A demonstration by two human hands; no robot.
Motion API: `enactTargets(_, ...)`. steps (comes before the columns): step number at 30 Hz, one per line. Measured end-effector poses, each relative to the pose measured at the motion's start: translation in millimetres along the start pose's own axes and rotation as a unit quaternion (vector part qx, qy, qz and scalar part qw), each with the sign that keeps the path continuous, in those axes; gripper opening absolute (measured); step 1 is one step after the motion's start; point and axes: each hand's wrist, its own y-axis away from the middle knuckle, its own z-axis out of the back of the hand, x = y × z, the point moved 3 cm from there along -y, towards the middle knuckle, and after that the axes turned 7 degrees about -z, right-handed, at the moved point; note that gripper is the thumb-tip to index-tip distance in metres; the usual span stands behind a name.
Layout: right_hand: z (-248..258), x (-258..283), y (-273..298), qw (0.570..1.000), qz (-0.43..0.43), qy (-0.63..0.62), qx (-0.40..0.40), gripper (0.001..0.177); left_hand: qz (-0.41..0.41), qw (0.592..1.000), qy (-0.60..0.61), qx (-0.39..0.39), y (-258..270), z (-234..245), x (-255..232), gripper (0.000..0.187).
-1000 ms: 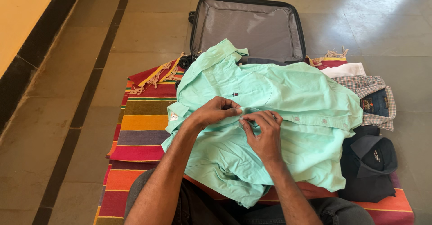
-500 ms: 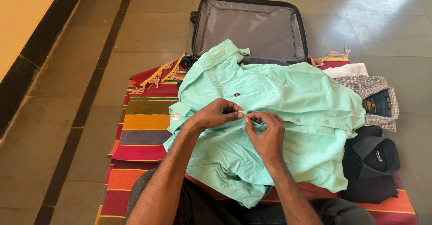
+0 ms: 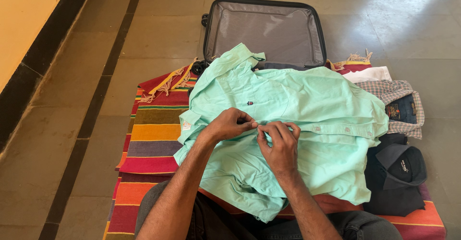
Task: The person sits on a mat and folds a white polo shirt, buttoning it before placing it into an open suitcase. They then pick up a light green long-sleeved shirt, button it up, and fold it neatly before placing it on top of the other clothes in the suitcase.
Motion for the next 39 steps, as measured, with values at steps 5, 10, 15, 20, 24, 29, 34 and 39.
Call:
enactTargets(5,4.6,-7.4,-7.9,0.998,0.023,-0.038,0.038,0.013,-0.041,0.997,0.062,0.010,5.2,-0.6,-3.1,0.023)
enactTargets(10,7.0,-28.8,-17.5,0.947,-0.185,-0.183,0.191,0.026,-0.153,0.987,-0.039,-0.008,17.5,-0.7,-35.6,0.015)
enactTargets(15,11.4,-23.6,-19.8,0.959,-0.165,-0.149,0.179,0.025,-0.160,0.985,-0.058,-0.023,27.2,2.7,-58.0,0.011)
enactTargets(20,14.6,-23.2,-21.0,0.993,-0.028,-0.076,0.090,0.021,-0.172,0.982,-0.064,-0.042,33.3,-1.7,-64.6,0.011)
enactTargets(24,5.0,-20.3,-9.7,0.997,-0.025,-0.025,0.063,0.016,-0.149,0.980,-0.103,-0.079,28.4,-2.9,-62.3,0.015)
enactTargets(29,-0.8,-10.4,-1.1,1.000,-0.003,0.010,0.020,0.017,-0.145,0.967,-0.157,-0.140,35.1,-7.5,-67.8,0.016)
enactTargets(34,2.4,-12.0,-7.8,0.999,-0.007,-0.049,0.021,0.021,-0.150,0.961,-0.160,-0.170,40.4,-4.1,-75.7,0.017)
enactTargets(39,-3.3,-4.9,2.7,1.000,-0.010,-0.009,-0.016,0.024,-0.108,0.973,-0.125,-0.159,37.8,-9.7,-71.7,0.016)
